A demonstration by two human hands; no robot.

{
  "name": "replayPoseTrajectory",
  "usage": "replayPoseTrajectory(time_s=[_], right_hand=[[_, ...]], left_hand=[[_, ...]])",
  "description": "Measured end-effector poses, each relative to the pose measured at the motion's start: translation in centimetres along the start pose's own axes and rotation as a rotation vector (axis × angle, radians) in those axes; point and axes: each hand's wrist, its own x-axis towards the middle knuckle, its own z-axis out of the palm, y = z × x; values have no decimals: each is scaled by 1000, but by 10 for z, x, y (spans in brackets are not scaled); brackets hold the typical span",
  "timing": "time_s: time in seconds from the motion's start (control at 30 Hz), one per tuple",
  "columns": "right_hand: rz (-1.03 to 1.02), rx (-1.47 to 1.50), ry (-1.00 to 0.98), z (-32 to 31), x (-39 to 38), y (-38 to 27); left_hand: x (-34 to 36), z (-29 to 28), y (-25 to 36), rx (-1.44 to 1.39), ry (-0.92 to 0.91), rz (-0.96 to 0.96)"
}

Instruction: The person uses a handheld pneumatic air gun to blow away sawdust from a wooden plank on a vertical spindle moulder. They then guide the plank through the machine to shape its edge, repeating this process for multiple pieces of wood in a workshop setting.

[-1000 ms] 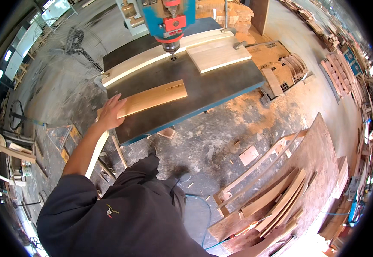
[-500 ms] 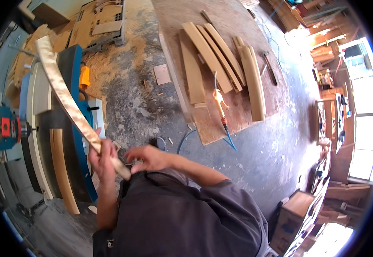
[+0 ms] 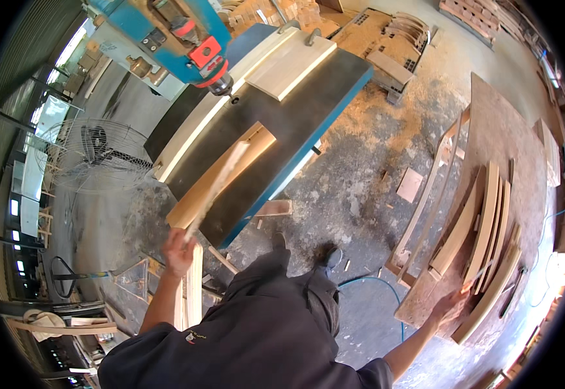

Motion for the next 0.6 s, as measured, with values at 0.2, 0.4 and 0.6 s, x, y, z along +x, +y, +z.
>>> replayPoseTrajectory(time_s=[0.2, 0.4, 0.6], right_hand=[[-563, 629, -386, -95, -99, -206], [-884, 426, -601, -122, -188, -443], [-923, 502, -491, -129, -230, -495]], left_hand=[[37, -6, -91, 266, 35, -123], [108, 29, -152, 350, 81, 56], [140, 61, -190, 322, 93, 41]])
